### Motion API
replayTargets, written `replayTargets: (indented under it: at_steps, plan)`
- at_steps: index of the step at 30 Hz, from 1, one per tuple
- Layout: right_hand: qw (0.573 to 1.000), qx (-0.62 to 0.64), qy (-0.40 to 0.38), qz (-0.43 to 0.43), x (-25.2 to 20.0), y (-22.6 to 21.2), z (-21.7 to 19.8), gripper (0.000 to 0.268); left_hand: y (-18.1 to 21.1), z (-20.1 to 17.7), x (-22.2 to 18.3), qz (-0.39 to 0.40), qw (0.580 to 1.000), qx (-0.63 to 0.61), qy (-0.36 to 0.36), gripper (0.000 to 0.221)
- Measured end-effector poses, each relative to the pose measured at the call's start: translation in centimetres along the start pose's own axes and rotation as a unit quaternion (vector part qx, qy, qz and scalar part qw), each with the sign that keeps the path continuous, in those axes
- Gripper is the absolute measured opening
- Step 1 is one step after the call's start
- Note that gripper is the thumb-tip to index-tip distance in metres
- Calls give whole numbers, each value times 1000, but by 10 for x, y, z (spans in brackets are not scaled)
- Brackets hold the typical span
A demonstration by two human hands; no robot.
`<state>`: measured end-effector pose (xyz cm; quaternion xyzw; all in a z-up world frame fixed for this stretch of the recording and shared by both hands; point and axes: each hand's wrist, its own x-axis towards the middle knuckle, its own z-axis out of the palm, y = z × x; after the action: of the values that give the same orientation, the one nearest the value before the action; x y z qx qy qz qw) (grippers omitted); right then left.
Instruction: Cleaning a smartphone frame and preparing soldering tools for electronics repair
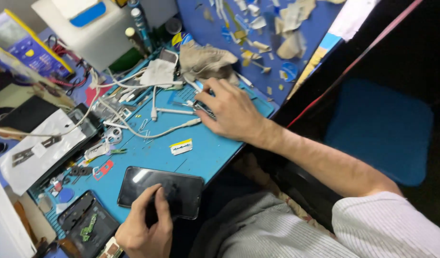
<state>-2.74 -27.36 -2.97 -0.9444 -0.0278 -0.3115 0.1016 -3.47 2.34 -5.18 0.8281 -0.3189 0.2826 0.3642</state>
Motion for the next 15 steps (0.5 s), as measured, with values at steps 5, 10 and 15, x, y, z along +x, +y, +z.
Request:
replayTargets:
  at_steps: [5, 10, 15]
  plan:
    - [997, -39, 63, 23, -3, -3, -2, 42, 11, 1, -1, -63, 997, 41, -7, 4]
    - [980, -11, 179, -83, -19, -4, -25, 22, 4, 6, -3, -67, 996, 51, 1, 5]
    - [969, 63, 194, -137, -44, -12, -69, 17, 1, 8, -3, -61, 997, 39, 11, 5]
